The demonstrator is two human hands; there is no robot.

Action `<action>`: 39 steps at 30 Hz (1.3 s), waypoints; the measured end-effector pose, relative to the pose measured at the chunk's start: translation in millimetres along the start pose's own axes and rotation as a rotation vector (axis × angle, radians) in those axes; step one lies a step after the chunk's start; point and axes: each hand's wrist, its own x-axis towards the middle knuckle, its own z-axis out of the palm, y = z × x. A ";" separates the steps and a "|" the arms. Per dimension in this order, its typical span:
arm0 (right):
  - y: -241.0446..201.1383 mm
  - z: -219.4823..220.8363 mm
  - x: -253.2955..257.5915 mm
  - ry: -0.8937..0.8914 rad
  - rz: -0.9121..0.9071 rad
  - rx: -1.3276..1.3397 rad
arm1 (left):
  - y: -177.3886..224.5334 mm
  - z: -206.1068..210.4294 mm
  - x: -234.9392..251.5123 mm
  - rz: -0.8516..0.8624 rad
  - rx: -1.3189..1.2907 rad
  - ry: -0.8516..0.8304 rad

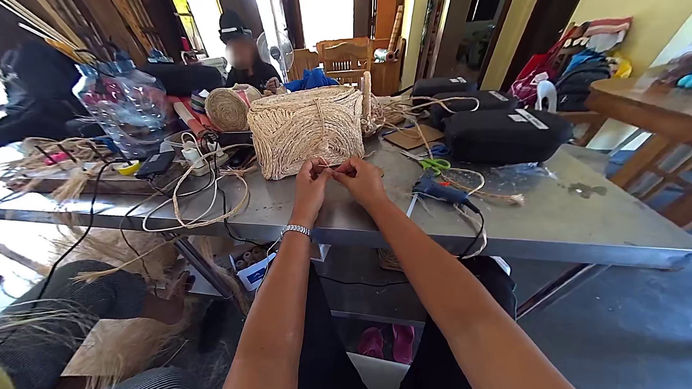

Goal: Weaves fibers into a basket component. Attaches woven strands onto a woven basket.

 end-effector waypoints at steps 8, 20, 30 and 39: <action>5.6 1.5 1.0 -0.007 -0.056 -0.007 | 5.3 -1.3 -2.9 0.030 0.058 -0.018; 6.5 3.9 2.3 0.015 -0.062 -0.050 | -0.8 2.0 6.8 0.104 0.209 0.031; 3.5 5.1 3.3 -0.101 -0.033 0.005 | 3.2 0.4 -1.3 0.085 0.275 0.060; 11.7 3.4 8.7 -0.102 -0.169 -0.144 | 2.3 -5.0 -0.2 0.065 -0.058 0.057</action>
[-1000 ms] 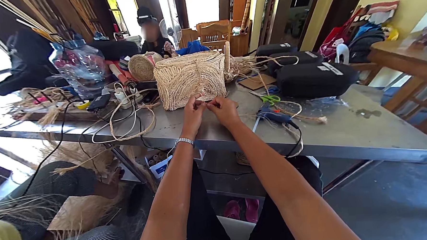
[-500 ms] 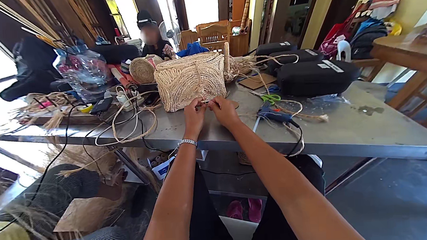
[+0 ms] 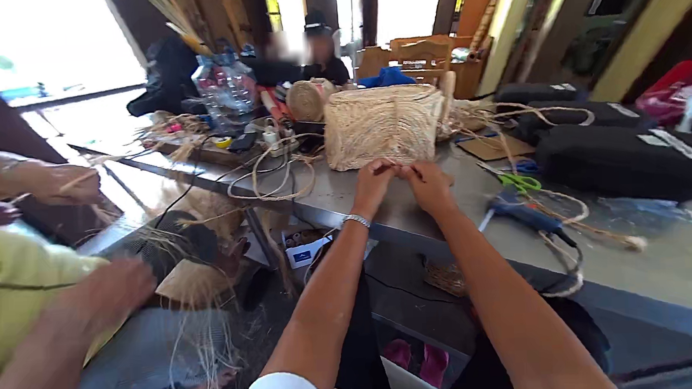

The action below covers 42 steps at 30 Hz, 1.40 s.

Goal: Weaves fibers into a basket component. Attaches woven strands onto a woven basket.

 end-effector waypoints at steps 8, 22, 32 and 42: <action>-9.3 -4.0 -7.5 -0.051 0.033 -0.063 | 18.4 -1.0 -9.8 -0.061 0.015 -0.042; -14.0 -6.1 -12.0 -0.024 0.080 -0.044 | -19.5 6.1 15.0 -0.108 -0.232 0.141; -2.2 0.4 -2.6 -0.027 0.190 0.246 | -15.6 8.1 14.4 -0.071 -0.127 -0.110; -10.5 -5.6 -6.0 0.060 0.211 0.112 | 4.2 4.6 -1.6 -0.110 -0.003 -0.063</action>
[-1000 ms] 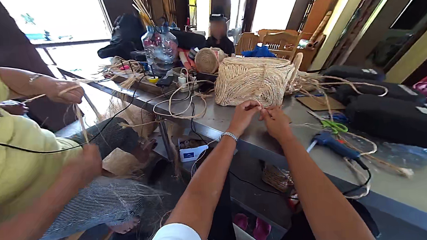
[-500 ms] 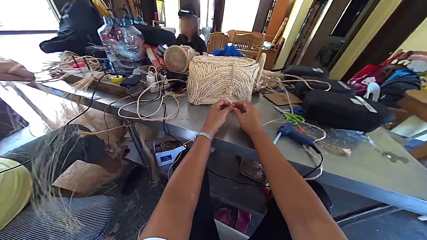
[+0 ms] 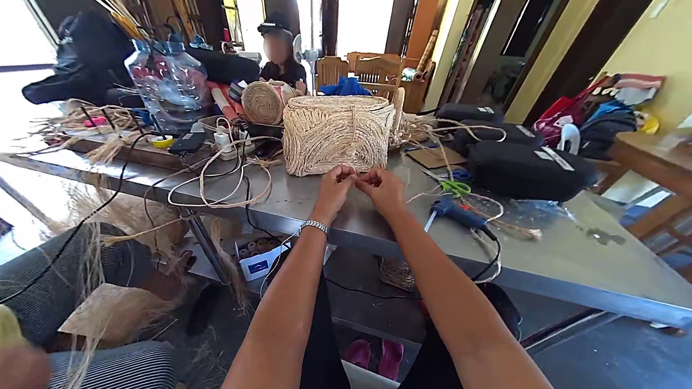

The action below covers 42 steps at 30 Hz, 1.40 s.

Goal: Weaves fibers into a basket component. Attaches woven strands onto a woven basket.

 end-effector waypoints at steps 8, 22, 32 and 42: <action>-7.8 -1.9 -7.4 0.033 0.010 -0.074 | -2.1 0.2 4.3 -0.016 0.061 -0.016; 1.9 3.9 -1.0 -0.049 -0.051 -0.078 | -4.6 -0.7 4.2 -0.003 0.084 0.022; 6.0 3.5 3.1 -0.111 -0.087 -0.080 | -27.3 -2.9 24.4 0.017 -0.153 -0.030; 7.4 7.5 4.1 -0.075 -0.043 -0.018 | -24.4 -4.3 23.4 0.045 -0.182 0.060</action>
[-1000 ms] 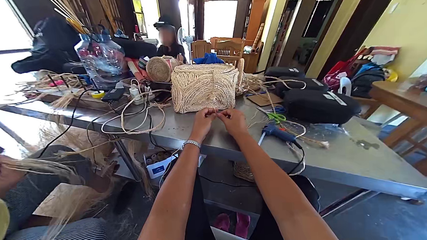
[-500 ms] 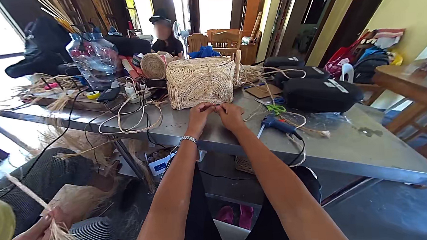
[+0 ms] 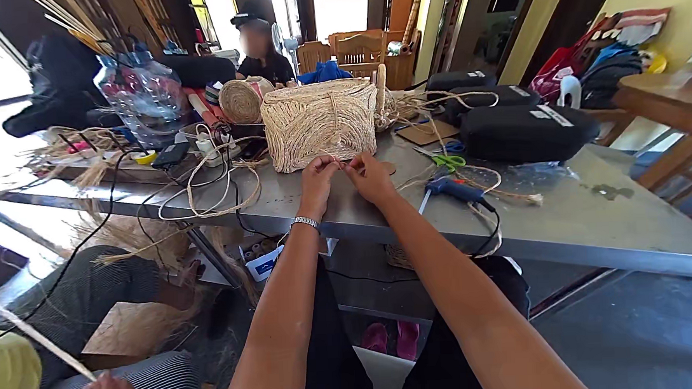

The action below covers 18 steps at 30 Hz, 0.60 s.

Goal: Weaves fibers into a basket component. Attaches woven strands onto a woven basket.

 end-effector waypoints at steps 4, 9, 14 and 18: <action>-0.2 -0.6 -1.2 0.027 -0.030 0.078 | 1.1 2.0 -0.9 -0.001 -0.007 -0.029; -2.8 -4.3 -4.3 0.128 -0.076 0.000 | 2.8 3.5 -1.8 -0.006 0.010 -0.070; -8.1 -7.2 -6.3 0.191 -0.023 -0.061 | 3.3 3.9 -2.0 -0.004 0.009 -0.069; -6.3 -6.4 -4.6 0.209 0.000 -0.079 | 1.0 3.5 -0.6 0.001 0.079 -0.087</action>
